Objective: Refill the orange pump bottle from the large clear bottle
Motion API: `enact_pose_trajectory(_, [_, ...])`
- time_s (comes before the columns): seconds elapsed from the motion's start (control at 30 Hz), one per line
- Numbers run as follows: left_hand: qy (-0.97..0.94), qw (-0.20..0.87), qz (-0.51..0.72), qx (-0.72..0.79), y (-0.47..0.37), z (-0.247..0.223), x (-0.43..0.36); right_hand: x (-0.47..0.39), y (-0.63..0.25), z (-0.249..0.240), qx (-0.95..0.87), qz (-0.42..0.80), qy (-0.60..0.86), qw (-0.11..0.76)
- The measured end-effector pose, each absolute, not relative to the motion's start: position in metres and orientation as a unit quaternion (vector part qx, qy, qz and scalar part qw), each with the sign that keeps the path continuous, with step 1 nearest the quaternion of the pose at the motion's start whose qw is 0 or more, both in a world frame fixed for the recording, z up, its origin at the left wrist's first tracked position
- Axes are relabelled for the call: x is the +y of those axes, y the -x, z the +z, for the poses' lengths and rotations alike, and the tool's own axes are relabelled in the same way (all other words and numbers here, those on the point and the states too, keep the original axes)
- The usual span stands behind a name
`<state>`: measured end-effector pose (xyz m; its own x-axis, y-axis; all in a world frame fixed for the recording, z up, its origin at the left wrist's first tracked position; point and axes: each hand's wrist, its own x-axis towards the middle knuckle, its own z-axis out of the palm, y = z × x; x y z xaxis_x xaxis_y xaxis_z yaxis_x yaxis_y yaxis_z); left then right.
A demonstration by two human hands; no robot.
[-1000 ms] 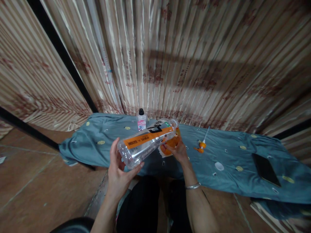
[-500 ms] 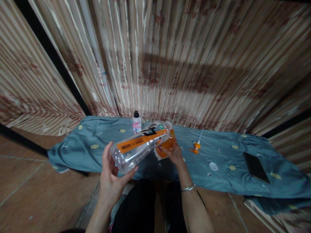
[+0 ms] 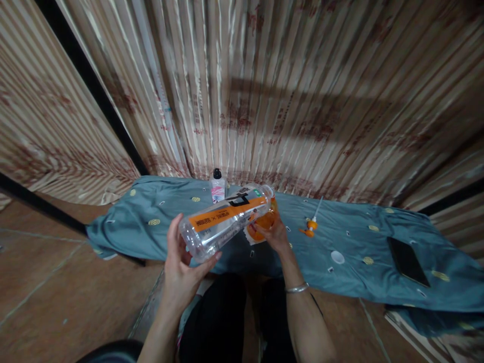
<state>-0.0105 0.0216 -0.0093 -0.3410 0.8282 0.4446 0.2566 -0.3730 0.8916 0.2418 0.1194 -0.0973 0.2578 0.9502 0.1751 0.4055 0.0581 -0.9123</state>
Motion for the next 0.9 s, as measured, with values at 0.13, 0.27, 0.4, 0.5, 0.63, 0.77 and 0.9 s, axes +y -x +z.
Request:
enact_pose_trajectory(0.13, [-0.531,0.234,0.628,0.519,0.011,-0.012,0.021,0.120,-0.242,-0.098,-0.532,0.275,0.644,0.476])
enact_pose_trajectory(0.27, [-0.536,0.214,0.626,0.524,0.012,-0.013,0.021,0.119,-0.242,-0.098,-0.538,0.273,0.640,0.476])
enact_pose_trajectory(0.4, [-0.532,0.224,0.625,0.525,0.012,-0.013,0.021,0.122,-0.246,-0.102,-0.543,0.284,0.629,0.478])
enact_pose_trajectory(0.5, [-0.530,0.223,0.624,0.529,0.013,-0.012,0.020,0.125,-0.250,-0.106,-0.543,0.297,0.634,0.464])
enact_pose_trajectory(0.63, [-0.528,0.222,0.629,0.526,0.013,-0.010,0.020,0.126,-0.252,-0.107,-0.547,0.295,0.628,0.468])
enact_pose_trajectory(0.77, [-0.523,0.227,0.633,0.523,0.011,-0.009,0.020,0.123,-0.249,-0.105,-0.552,0.301,0.612,0.479])
enact_pose_trajectory(0.9, [-0.523,0.241,0.630,0.521,0.011,-0.010,0.020,0.122,-0.247,-0.104,-0.538,0.294,0.624,0.485])
